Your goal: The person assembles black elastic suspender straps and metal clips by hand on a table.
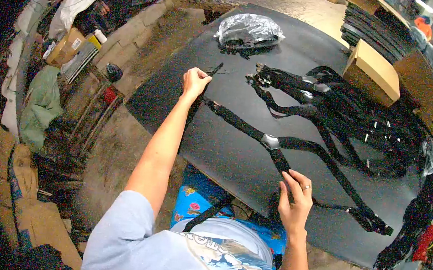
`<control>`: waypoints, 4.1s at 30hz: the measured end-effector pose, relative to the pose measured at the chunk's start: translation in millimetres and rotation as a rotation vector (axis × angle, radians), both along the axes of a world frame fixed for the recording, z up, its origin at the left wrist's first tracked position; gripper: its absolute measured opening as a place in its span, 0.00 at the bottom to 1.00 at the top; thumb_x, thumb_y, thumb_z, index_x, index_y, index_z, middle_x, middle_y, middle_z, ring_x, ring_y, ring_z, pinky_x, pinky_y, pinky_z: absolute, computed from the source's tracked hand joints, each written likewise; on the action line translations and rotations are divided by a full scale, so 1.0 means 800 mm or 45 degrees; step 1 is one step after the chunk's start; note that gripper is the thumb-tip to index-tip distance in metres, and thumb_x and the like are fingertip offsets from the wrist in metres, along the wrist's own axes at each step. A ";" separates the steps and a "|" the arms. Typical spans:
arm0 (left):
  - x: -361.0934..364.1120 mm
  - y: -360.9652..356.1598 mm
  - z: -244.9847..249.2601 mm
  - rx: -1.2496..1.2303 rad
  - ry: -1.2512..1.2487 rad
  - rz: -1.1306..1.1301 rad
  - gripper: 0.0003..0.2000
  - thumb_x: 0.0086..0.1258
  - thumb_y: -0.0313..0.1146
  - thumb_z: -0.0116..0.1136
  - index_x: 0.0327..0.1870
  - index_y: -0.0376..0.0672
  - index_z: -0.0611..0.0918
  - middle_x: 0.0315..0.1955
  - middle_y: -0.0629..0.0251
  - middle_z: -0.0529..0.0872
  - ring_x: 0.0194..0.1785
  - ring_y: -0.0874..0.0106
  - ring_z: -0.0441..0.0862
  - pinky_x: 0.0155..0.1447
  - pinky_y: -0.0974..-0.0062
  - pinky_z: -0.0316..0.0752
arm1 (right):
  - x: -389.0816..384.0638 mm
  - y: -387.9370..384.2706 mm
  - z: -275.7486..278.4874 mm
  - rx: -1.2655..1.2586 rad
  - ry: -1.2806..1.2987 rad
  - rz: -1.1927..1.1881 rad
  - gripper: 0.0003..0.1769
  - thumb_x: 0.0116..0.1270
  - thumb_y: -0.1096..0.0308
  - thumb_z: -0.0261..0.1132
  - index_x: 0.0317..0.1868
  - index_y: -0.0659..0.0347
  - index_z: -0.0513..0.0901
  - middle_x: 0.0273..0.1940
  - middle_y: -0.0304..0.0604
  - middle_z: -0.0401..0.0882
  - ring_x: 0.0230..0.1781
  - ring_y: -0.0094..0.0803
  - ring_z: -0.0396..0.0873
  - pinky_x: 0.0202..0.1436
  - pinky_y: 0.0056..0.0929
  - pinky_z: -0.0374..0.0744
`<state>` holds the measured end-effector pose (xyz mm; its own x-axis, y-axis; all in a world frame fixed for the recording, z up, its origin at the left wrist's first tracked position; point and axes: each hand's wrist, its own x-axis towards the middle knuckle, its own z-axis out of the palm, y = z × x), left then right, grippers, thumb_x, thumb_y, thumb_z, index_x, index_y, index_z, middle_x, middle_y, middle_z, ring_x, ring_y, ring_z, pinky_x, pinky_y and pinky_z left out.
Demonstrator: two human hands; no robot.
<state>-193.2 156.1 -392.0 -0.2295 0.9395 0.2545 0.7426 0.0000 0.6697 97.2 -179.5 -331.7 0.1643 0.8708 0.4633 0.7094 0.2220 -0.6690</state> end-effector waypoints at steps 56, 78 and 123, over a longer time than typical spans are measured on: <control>0.190 -0.111 0.166 0.264 -0.904 -0.891 0.11 0.55 0.22 0.72 0.38 0.38 0.83 0.28 0.70 0.84 0.32 0.82 0.80 0.38 0.84 0.76 | 0.041 0.067 0.014 -0.197 1.417 0.449 0.16 0.79 0.63 0.47 0.59 0.62 0.67 0.28 0.37 0.74 0.22 0.17 0.64 0.25 0.16 0.64; 0.302 -0.233 0.188 0.115 -1.322 -1.607 0.19 0.70 0.16 0.50 0.61 0.39 0.66 0.51 0.50 0.84 0.50 0.71 0.84 0.53 0.75 0.79 | 0.027 0.005 0.123 -0.025 1.372 -0.070 0.11 0.74 0.61 0.59 0.35 0.57 0.73 0.12 0.36 0.72 0.07 0.15 0.64 0.11 0.15 0.53; 0.292 -0.277 0.150 -0.369 -1.457 -1.682 0.19 0.76 0.35 0.52 0.62 0.33 0.72 0.48 0.50 0.85 0.52 0.72 0.82 0.58 0.74 0.75 | 0.060 0.007 0.092 0.718 -0.178 -0.205 0.13 0.53 0.87 0.68 0.38 0.66 0.83 0.42 0.50 0.85 0.42 0.39 0.85 0.45 0.30 0.82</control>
<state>40.7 -65.2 -272.3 0.7200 0.6091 0.3325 -0.4503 0.0456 0.8917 145.0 -174.1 -258.4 0.1781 0.4537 0.8732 0.8363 0.3979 -0.3773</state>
